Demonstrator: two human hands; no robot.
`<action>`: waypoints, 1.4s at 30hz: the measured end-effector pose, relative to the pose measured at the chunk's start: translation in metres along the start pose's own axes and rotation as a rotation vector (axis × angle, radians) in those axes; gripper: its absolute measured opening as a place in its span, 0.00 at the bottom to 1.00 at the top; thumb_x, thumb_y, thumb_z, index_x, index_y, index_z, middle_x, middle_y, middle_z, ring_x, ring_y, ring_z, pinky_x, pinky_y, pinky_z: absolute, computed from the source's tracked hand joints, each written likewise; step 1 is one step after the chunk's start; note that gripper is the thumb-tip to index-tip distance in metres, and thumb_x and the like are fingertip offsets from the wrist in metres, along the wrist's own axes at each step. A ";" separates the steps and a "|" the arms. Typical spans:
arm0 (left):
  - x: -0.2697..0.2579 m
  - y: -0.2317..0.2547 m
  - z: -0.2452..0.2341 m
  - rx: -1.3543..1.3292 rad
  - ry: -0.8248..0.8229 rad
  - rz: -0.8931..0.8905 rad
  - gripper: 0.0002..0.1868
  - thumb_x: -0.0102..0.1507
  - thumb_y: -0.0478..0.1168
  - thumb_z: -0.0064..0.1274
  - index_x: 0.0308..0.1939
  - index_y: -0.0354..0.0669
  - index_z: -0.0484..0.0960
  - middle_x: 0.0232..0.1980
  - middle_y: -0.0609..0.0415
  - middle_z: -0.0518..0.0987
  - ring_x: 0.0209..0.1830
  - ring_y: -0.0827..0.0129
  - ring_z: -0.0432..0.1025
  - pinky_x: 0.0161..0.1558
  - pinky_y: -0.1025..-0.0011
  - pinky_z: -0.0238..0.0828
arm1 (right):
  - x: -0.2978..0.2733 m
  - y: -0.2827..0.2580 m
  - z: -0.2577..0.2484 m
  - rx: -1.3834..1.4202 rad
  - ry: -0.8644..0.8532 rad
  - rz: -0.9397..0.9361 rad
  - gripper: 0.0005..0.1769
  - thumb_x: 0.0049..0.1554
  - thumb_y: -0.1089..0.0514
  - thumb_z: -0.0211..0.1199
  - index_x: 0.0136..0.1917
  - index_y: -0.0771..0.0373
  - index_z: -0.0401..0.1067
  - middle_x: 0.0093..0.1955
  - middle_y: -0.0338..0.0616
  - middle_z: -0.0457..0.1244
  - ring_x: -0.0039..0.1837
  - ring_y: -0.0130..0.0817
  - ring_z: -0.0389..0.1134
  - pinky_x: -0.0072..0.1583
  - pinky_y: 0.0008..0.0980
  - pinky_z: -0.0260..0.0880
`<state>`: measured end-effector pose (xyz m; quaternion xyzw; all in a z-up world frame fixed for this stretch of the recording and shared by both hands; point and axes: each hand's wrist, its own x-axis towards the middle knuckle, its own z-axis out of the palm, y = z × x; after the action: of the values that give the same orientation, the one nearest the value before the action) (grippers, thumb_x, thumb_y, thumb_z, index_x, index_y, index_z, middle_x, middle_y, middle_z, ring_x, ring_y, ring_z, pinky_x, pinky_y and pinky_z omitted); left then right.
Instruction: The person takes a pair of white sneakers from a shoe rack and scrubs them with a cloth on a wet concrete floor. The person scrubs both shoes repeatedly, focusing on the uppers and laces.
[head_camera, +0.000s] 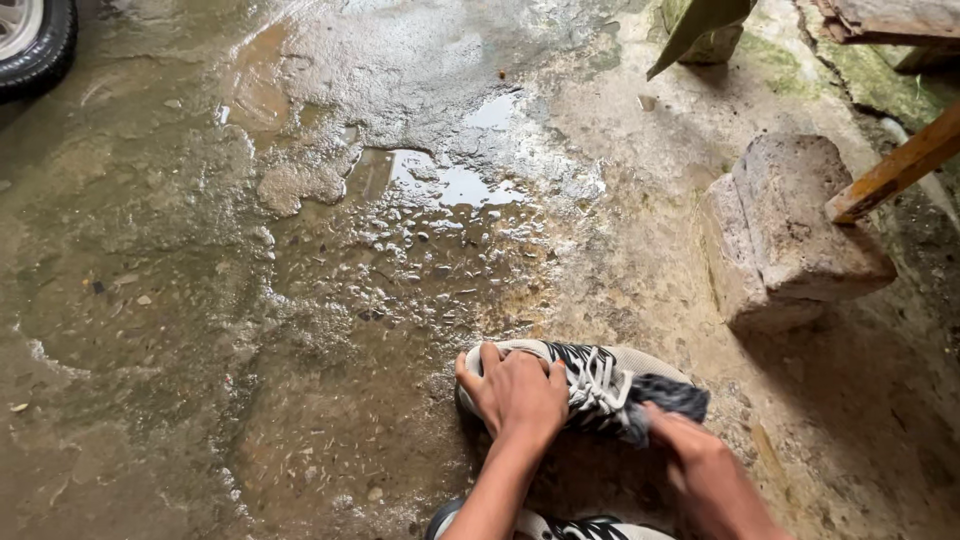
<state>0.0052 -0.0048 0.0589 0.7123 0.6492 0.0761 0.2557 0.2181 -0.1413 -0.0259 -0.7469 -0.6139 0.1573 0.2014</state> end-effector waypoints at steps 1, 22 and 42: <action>0.000 0.000 -0.001 0.000 -0.037 -0.014 0.19 0.62 0.55 0.54 0.32 0.46 0.91 0.43 0.52 0.84 0.69 0.57 0.60 0.74 0.46 0.28 | -0.003 0.010 -0.010 -0.182 0.033 -0.151 0.32 0.47 0.71 0.56 0.63 0.51 0.75 0.67 0.43 0.67 0.66 0.43 0.70 0.67 0.39 0.68; -0.004 0.005 -0.012 0.070 -0.075 -0.028 0.21 0.64 0.58 0.53 0.33 0.47 0.90 0.45 0.55 0.83 0.67 0.60 0.60 0.74 0.47 0.28 | 0.023 -0.032 0.001 0.260 -0.026 0.360 0.27 0.60 0.61 0.56 0.72 0.43 0.71 0.76 0.39 0.56 0.73 0.41 0.60 0.69 0.44 0.62; -0.007 0.002 -0.005 0.089 -0.050 0.032 0.20 0.64 0.55 0.54 0.32 0.45 0.91 0.48 0.54 0.83 0.68 0.57 0.60 0.73 0.44 0.29 | 0.046 -0.054 -0.055 0.119 -0.043 0.252 0.25 0.59 0.71 0.50 0.65 0.53 0.74 0.60 0.50 0.70 0.50 0.41 0.77 0.51 0.37 0.84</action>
<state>0.0038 -0.0100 0.0658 0.7348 0.6341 0.0333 0.2385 0.2078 -0.0931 0.0489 -0.8013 -0.5090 0.2335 0.2107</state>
